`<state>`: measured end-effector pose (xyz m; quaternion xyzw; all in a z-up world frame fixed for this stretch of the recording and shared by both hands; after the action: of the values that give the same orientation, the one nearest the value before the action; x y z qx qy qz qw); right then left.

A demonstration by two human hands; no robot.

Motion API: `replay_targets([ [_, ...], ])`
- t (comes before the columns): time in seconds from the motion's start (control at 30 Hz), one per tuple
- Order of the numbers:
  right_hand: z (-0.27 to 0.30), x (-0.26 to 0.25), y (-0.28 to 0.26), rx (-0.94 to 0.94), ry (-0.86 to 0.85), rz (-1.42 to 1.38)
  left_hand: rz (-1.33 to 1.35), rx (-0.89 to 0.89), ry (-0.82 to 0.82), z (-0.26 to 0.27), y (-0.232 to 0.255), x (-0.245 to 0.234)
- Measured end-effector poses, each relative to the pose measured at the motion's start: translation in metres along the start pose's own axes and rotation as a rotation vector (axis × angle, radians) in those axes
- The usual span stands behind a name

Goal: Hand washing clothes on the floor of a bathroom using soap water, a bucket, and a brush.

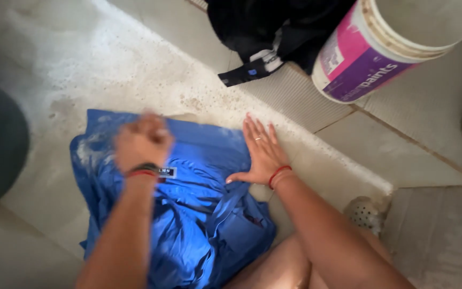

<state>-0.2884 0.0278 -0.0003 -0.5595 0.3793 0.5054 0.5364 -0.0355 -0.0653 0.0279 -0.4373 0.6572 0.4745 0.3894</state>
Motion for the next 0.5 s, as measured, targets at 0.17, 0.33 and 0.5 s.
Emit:
replay_targets([
  [0.17,-0.003,0.004,0.001,-0.012,0.000,-0.023,0.001,0.028,-0.093,0.007,0.048,-0.001],
  [0.33,0.004,0.036,0.014,-0.107,0.171,0.338,0.275,0.254,-0.151,0.052,0.122,-0.010],
  [0.5,0.000,0.004,0.001,-0.006,0.007,0.010,0.065,0.006,-0.112,0.019,0.005,0.008],
])
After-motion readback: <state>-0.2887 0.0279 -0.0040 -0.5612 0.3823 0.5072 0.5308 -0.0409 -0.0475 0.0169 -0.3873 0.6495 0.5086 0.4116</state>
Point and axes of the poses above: each hand's wrist, its own z-axis away from the middle knuckle, its own x-axis out of the palm, y = z × x, the point moved 6 cm from there along -z, towards the middle knuckle, and after that the axes turned 1 degree about -x, right-handed, at the moved point
